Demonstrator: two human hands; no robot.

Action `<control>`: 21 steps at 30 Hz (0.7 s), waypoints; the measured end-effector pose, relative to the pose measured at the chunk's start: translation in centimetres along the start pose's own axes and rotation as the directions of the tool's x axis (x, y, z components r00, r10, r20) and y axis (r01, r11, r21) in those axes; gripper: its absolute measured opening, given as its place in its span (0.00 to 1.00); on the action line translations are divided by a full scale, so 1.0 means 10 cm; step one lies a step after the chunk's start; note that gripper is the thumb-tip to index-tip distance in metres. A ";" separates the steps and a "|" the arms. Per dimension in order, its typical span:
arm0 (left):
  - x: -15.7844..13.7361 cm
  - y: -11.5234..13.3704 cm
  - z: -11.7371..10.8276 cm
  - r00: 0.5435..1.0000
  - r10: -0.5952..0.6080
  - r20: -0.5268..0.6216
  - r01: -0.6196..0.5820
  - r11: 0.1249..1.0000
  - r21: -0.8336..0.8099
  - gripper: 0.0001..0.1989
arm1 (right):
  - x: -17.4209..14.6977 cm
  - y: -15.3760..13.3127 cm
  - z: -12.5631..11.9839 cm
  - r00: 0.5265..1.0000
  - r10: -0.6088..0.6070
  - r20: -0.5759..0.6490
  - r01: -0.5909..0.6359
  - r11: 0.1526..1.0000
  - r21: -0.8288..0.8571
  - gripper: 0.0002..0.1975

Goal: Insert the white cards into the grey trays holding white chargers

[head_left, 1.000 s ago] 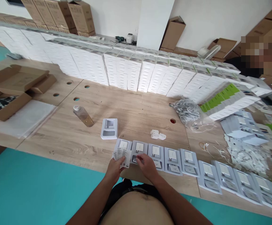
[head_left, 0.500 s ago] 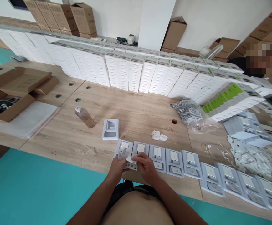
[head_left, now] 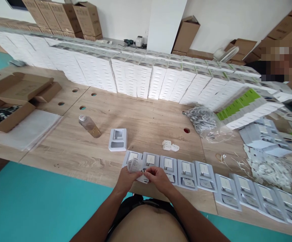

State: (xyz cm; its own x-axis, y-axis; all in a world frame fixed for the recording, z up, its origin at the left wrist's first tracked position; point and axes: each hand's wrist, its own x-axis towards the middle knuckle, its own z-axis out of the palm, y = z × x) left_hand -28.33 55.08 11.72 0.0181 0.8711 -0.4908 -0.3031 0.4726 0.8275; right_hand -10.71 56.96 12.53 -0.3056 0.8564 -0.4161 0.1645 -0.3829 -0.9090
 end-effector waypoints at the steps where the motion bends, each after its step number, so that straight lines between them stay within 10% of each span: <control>1: 0.00 -0.01 0.00 1.000 0.006 0.004 -0.006 1.000 0.006 0.21 | 0.02 0.01 0.01 1.000 0.007 -0.006 -0.006 1.000 0.016 0.15; 14: -0.07 -0.03 -0.20 0.996 0.002 -0.086 -0.001 1.000 0.015 0.18 | 0.18 0.08 0.10 0.967 0.180 0.183 -0.200 0.975 0.099 0.17; 21: -0.18 -0.10 -0.43 0.996 0.003 -0.085 -0.003 1.000 0.006 0.19 | 0.32 0.12 0.25 0.846 0.369 0.385 -0.441 0.890 0.115 0.19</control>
State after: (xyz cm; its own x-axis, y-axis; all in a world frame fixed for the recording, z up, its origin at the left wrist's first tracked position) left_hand -32.17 52.46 10.63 -0.0638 0.8581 -0.5096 -0.2971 0.4711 0.8305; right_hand -13.83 58.38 10.06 -0.5592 0.4497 -0.6965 0.1737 -0.7579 -0.6288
